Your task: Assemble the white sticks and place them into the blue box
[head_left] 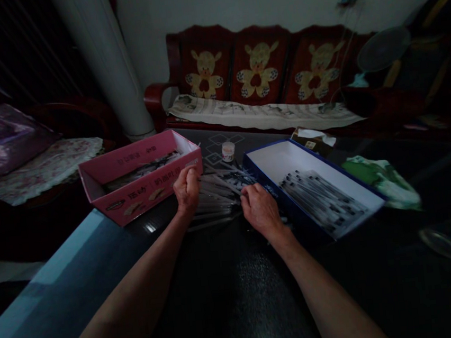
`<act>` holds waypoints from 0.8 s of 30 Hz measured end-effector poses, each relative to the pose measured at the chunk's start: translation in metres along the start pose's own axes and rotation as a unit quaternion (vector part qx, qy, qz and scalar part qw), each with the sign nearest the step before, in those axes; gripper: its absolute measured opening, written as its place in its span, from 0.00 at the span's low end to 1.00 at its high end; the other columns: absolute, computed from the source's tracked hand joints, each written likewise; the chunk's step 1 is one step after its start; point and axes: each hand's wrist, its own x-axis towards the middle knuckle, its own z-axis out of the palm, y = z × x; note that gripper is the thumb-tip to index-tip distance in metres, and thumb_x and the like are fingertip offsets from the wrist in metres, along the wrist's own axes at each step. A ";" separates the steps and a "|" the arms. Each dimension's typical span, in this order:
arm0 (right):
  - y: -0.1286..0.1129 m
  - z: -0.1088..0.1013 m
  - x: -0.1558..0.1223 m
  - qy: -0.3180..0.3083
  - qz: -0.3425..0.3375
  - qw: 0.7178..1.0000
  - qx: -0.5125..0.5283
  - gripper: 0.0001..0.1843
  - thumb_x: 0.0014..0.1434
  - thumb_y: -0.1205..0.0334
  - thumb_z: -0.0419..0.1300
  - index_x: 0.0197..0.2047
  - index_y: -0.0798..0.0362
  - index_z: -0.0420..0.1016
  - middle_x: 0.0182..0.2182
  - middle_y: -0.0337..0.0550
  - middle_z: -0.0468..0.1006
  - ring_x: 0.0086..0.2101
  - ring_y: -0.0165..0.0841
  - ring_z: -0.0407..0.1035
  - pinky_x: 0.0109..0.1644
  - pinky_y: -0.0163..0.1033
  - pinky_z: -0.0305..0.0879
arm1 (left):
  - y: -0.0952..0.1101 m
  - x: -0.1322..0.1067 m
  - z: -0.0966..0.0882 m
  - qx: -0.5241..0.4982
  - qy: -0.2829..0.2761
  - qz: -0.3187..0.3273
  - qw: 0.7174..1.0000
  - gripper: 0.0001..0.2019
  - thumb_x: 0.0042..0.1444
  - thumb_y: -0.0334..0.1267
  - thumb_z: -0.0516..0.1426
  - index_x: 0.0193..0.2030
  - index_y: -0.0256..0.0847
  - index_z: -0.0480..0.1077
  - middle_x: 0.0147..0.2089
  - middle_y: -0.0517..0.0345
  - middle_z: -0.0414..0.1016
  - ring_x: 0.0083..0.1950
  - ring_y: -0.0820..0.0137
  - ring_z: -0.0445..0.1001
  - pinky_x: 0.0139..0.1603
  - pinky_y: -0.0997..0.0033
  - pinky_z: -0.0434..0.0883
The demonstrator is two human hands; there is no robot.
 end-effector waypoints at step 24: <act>0.013 0.002 0.004 -0.098 -0.218 0.970 0.047 0.06 0.59 0.65 0.60 0.36 0.50 0.79 0.35 0.42 0.74 0.38 0.34 0.68 0.43 0.40 0.59 | 0.019 -0.004 0.022 0.175 -0.170 0.223 0.944 0.13 0.62 0.39 0.52 0.47 0.38 0.75 0.36 0.53 0.75 0.38 0.68 0.72 0.40 0.71 0.67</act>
